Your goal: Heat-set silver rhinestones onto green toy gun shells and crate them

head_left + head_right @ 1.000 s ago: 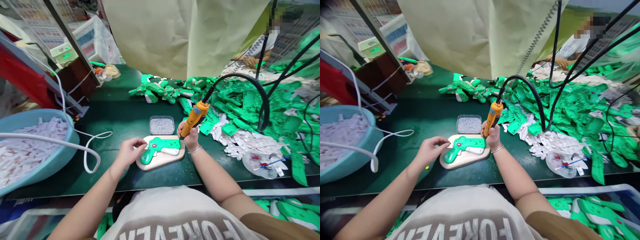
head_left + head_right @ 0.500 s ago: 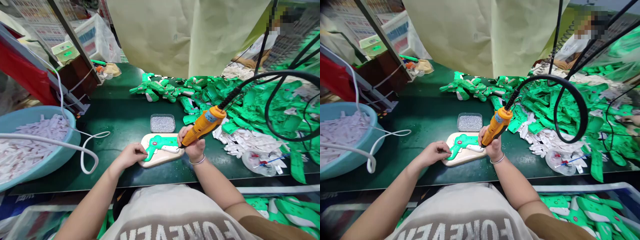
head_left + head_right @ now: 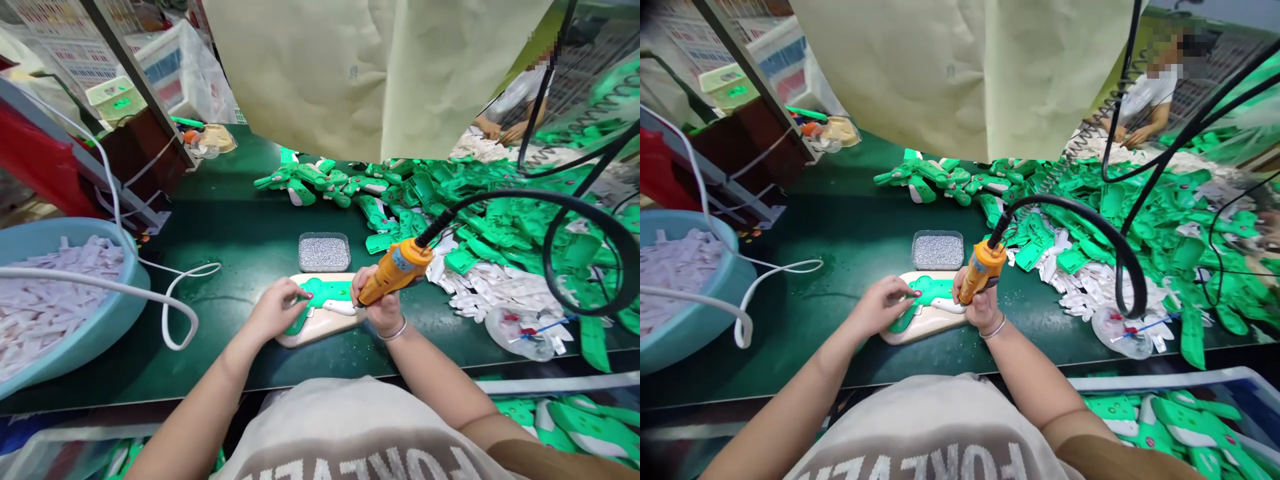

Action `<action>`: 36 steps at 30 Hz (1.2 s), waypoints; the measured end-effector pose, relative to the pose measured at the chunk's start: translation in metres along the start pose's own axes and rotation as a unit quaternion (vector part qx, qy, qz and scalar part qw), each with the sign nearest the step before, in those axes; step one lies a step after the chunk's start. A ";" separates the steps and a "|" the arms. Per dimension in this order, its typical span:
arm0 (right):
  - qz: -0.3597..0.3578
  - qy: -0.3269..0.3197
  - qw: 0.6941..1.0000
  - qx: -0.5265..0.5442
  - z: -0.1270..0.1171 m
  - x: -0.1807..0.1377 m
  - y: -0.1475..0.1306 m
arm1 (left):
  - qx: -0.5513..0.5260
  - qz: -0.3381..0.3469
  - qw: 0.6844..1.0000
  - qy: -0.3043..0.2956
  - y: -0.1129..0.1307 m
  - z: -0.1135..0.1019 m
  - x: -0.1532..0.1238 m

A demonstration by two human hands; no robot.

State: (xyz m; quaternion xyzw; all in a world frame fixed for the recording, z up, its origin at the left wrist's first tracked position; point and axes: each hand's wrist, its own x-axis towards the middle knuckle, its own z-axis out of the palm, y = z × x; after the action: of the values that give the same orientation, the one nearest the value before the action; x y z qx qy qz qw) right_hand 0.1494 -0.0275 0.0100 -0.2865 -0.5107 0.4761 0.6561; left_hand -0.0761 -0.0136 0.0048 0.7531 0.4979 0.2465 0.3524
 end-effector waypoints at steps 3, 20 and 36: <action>0.017 -0.018 1.000 0.012 -0.002 0.003 -0.001 | 0.043 0.063 0.997 0.023 0.006 0.022 0.010; 0.018 -0.033 0.999 0.037 -0.002 -0.005 -0.006 | 0.079 0.060 0.994 -0.035 0.003 0.040 0.019; -0.016 -0.049 0.996 0.070 0.028 0.043 0.024 | 0.056 0.054 0.997 -0.029 0.002 0.040 0.018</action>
State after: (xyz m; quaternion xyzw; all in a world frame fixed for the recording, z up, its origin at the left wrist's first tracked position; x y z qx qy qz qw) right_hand 0.1165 0.0182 0.0151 -0.2079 -0.5126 0.5133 0.6562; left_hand -0.0387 -0.0090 -0.0184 0.8044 0.4588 0.2150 0.3103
